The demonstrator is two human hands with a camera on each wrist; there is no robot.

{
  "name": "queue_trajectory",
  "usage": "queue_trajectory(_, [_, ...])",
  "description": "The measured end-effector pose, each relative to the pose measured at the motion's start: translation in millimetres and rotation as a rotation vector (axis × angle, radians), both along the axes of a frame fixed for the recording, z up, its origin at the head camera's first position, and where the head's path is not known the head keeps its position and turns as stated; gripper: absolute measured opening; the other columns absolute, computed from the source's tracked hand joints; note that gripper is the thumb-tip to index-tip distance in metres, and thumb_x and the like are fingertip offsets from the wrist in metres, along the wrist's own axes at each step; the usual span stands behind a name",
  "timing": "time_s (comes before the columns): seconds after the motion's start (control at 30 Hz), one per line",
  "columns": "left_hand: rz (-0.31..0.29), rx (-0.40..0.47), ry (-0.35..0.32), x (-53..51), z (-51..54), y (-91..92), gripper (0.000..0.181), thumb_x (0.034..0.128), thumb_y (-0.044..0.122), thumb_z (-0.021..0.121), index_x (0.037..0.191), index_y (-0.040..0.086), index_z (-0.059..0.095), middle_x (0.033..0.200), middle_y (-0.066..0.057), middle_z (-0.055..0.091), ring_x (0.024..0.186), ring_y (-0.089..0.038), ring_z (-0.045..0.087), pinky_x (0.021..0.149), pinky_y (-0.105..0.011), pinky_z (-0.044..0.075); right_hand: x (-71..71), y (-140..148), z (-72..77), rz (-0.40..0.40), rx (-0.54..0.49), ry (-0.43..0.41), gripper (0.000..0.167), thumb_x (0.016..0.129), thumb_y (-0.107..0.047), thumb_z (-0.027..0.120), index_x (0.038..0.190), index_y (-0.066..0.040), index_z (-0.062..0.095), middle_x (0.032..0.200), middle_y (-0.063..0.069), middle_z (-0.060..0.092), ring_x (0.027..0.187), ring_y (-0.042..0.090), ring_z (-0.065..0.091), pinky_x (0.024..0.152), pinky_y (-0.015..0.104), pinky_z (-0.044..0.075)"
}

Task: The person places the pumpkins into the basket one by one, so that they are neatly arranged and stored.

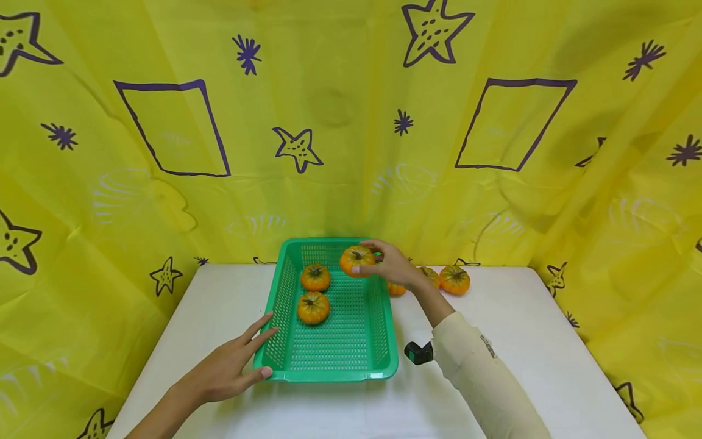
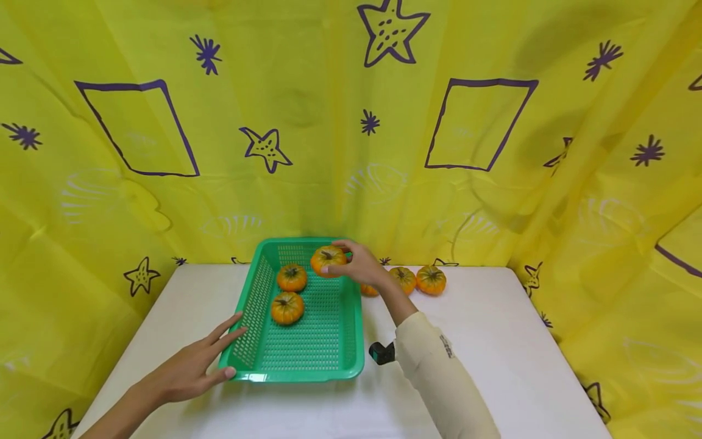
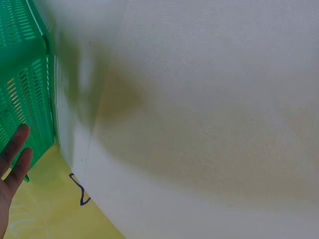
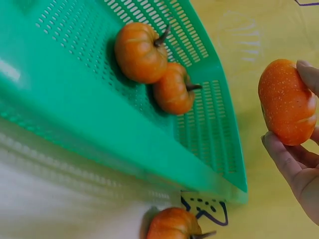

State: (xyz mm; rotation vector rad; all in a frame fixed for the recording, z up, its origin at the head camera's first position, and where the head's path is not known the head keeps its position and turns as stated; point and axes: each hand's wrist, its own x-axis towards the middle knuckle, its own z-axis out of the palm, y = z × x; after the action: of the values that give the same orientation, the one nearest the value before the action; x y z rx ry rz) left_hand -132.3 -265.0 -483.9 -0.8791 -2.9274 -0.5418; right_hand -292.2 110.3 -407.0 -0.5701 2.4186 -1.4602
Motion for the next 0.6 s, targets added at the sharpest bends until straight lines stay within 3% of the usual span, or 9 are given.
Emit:
queue_trajectory(0.33, [0.000,0.019,-0.017,0.4,0.5,1.6,0.068,0.0961,0.041,0.065,0.155,0.016,0.041,0.167,-0.004,0.022,0.123,-0.035,0.062,0.087,-0.051,0.055,-5.1,-27,-10.6,0.032,0.052,-0.005,0.071,0.092,-0.030,0.073,0.152,-0.007,0.042,0.140,0.018,0.051,0.112,0.032,0.061,0.087,0.039,0.054])
queue_trajectory(0.6, [-0.004,0.010,0.010,0.2,-0.2,1.6,0.068,0.0961,0.043,0.064,0.154,0.017,0.041,0.167,-0.005,0.023,0.122,-0.033,0.063,0.087,-0.049,0.056,-6.6,-43,-10.9,0.004,0.109,-0.018,0.071,0.090,-0.032,0.076,0.150,-0.009,0.045,0.142,0.017,0.052,0.122,0.034,0.054,0.094,0.045,0.051])
